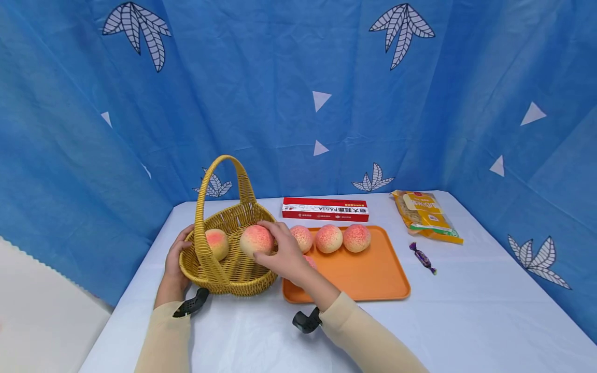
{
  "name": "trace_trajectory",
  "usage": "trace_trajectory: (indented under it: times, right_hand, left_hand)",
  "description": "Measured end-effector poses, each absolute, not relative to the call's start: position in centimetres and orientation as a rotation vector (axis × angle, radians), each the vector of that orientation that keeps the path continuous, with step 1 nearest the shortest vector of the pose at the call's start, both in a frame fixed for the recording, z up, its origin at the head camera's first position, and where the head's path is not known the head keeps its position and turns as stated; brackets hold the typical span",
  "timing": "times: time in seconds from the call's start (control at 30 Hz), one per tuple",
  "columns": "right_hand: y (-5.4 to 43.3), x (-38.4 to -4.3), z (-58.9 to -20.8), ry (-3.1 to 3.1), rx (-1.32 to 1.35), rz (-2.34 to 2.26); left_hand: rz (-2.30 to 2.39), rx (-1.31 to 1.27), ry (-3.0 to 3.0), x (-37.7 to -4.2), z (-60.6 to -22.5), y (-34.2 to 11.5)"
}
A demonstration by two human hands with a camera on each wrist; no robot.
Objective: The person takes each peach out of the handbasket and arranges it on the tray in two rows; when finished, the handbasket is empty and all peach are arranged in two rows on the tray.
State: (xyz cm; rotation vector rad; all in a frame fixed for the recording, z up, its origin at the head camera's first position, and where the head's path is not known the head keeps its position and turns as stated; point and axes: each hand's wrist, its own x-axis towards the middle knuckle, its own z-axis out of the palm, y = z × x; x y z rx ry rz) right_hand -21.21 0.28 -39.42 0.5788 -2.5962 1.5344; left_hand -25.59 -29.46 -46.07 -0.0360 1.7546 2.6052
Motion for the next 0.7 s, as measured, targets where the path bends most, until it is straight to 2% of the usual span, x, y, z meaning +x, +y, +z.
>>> trace_trajectory:
  times: [0.7]
  right_hand:
    - [4.7,-19.1,-39.5,-2.527,0.649,1.589]
  left_hand:
    - [2.603,-0.052,1.74,-25.7,-45.8,-29.4]
